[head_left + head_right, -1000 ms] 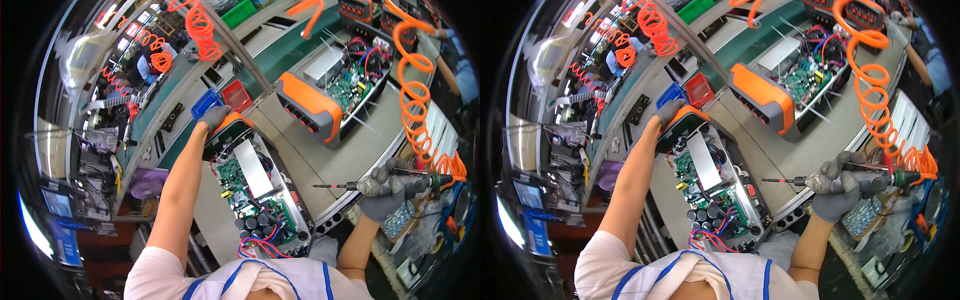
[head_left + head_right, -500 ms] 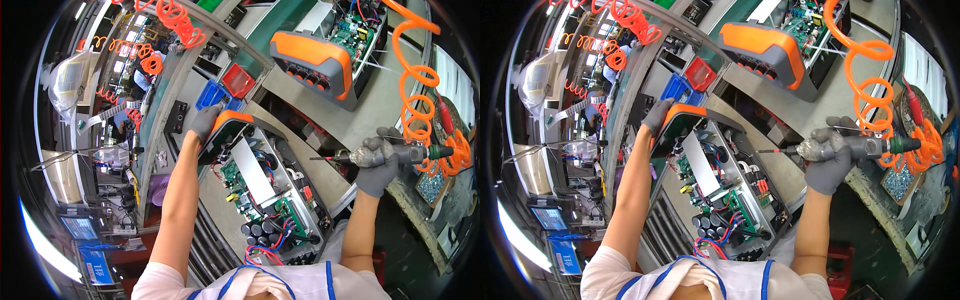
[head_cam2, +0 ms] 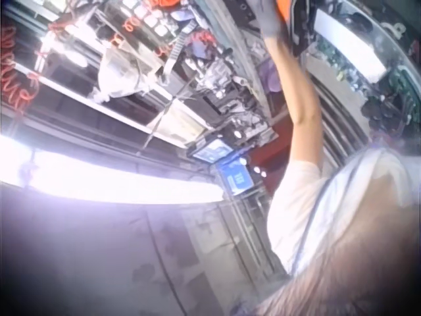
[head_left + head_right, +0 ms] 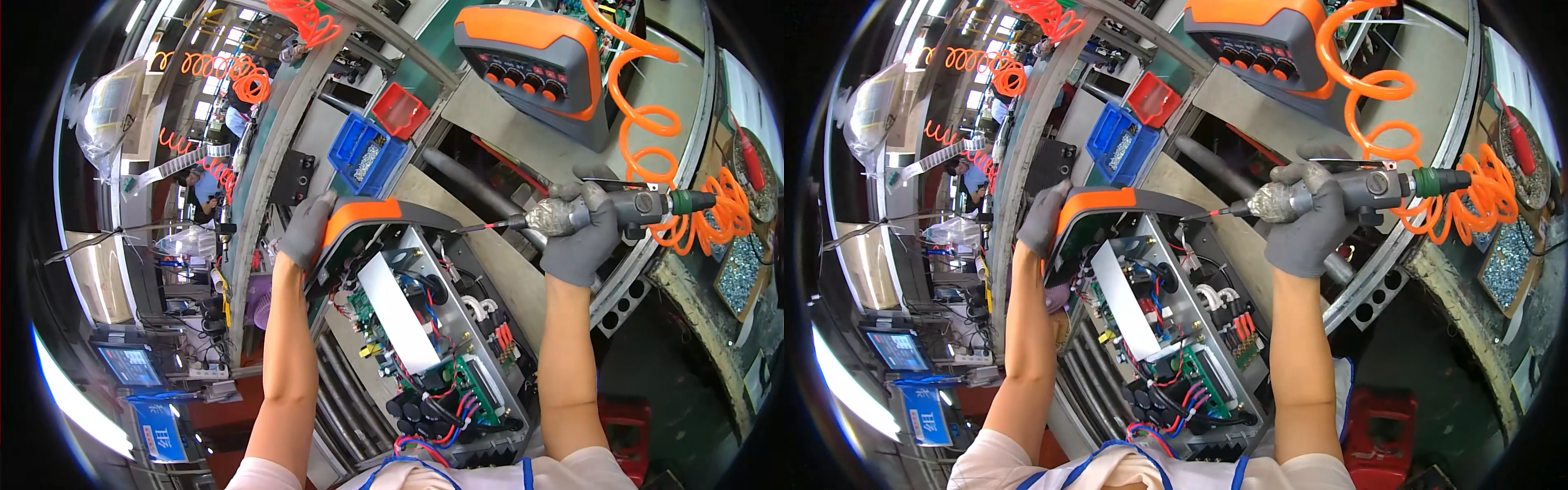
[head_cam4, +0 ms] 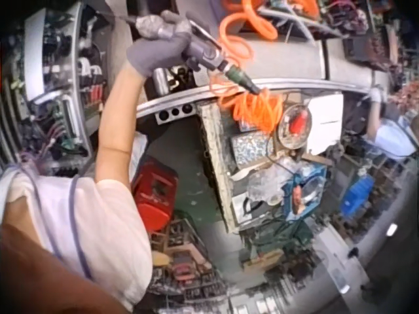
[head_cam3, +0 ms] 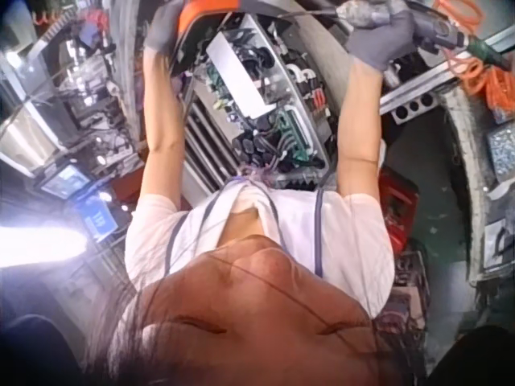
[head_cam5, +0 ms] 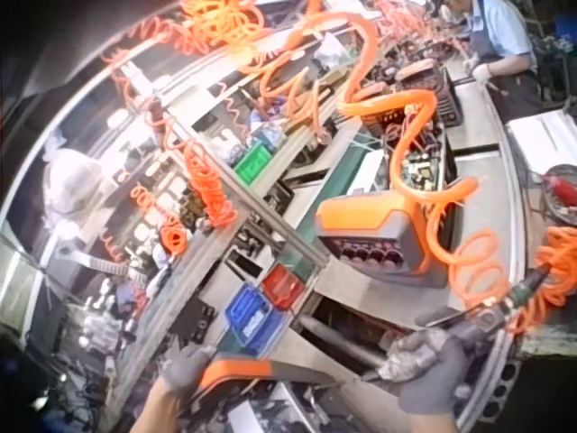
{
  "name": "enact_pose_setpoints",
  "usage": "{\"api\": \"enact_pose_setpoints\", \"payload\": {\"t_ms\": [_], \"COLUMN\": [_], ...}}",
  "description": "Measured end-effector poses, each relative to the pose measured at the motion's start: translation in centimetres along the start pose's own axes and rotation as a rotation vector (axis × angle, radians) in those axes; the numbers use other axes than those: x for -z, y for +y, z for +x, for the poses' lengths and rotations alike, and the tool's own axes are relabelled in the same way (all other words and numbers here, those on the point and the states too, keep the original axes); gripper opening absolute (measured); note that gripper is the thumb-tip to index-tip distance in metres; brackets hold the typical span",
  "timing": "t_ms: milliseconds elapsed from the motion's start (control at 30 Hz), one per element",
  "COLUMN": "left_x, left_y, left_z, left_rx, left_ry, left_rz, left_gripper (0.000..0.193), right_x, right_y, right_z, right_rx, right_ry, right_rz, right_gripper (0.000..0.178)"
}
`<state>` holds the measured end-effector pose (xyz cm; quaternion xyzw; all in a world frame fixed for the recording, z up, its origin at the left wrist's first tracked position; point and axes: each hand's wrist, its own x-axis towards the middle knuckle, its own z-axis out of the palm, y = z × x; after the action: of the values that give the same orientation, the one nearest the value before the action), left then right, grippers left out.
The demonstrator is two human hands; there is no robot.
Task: The person assembles an electronic device on a workbench. They connect wires to a circuit board, secure the casing with a pneumatic screwdriver, and use a red air blower to clean the interior. The device remains open on the table at the end.
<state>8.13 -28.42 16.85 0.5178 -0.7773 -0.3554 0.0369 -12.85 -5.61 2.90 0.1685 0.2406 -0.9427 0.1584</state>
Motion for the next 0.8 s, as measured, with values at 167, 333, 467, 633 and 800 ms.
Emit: {"api": "enact_pose_setpoints", "payload": {"t_ms": [167,333,467,633,800], "left_x": [0.8,0.3,-1.6,-1.0,-1.3], "left_y": [-1.3,0.3,3.9,3.2,4.1], "left_z": [-1.0,-3.1,-5.3,-6.4,-8.5], "left_rx": [-0.126,-0.163,-0.220,-0.199,-0.330], "left_ry": [0.131,0.136,0.233,0.230,0.252], "left_rz": [0.239,0.148,0.274,0.200,0.371], "left_gripper": [0.045,0.038,0.036,0.034,0.034], "right_x": [0.8,-0.7,-0.3,-0.7,-0.2], "right_y": [3.3,4.0,4.2,4.2,2.4], "right_z": [0.5,0.2,0.8,0.5,-0.1], "right_rx": [-0.151,-0.190,-0.315,-0.271,-0.283], "right_ry": [-0.042,0.015,-0.086,-0.113,-0.171], "right_rz": [0.012,0.076,0.133,0.113,0.174], "right_gripper": [0.035,0.025,0.026,0.026,0.030]}}
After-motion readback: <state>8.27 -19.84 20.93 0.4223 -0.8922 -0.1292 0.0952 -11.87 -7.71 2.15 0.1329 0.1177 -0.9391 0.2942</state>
